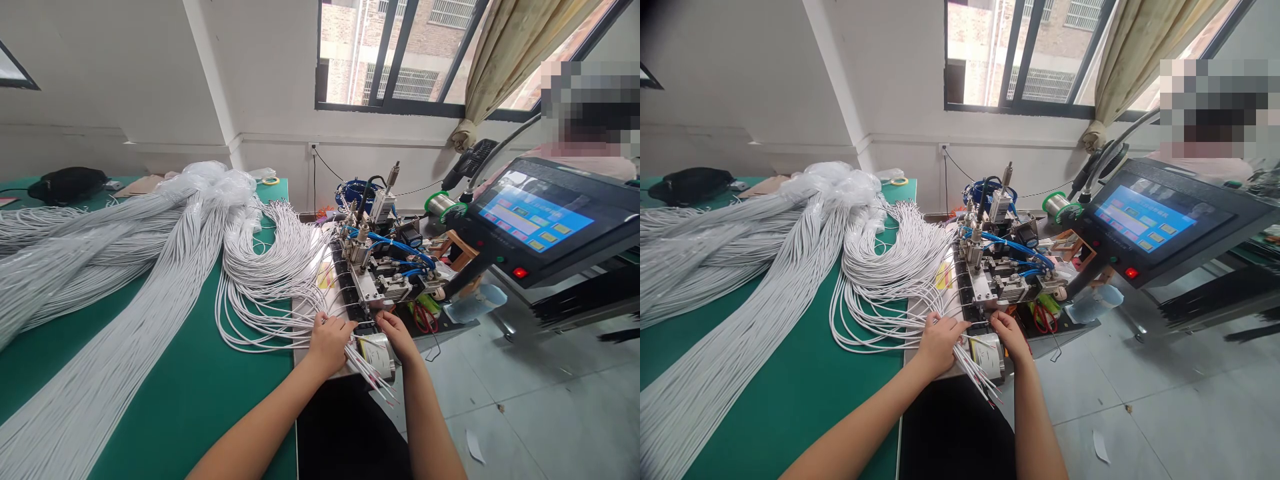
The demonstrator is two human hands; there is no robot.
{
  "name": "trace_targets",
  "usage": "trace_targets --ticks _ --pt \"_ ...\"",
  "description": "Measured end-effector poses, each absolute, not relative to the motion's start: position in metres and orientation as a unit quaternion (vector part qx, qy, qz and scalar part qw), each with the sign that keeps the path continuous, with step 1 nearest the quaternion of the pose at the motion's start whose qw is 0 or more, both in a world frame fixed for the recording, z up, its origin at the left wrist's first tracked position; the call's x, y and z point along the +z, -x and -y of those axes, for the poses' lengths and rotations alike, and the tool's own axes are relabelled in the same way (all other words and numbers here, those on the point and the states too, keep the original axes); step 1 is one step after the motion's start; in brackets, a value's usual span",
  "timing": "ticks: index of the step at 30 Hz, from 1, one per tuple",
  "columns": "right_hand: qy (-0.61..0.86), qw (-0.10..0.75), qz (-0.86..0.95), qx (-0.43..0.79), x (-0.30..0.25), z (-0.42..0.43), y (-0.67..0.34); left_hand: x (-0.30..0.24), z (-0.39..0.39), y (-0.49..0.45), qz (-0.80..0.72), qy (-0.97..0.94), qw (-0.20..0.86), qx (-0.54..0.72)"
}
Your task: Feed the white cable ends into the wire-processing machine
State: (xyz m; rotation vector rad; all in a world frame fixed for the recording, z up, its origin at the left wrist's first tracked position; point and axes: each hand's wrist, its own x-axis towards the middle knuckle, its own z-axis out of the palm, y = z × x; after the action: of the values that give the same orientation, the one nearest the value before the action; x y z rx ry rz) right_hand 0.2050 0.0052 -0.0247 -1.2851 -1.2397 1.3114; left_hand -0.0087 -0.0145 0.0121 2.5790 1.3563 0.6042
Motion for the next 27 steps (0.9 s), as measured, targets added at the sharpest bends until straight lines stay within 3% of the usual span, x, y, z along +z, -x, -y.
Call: trace_targets --ticks 27 --pt "0.521 0.420 0.521 0.529 -0.0169 -0.0084 -0.2067 0.0116 0.0190 0.0102 -0.477 -0.851 0.065 0.211"
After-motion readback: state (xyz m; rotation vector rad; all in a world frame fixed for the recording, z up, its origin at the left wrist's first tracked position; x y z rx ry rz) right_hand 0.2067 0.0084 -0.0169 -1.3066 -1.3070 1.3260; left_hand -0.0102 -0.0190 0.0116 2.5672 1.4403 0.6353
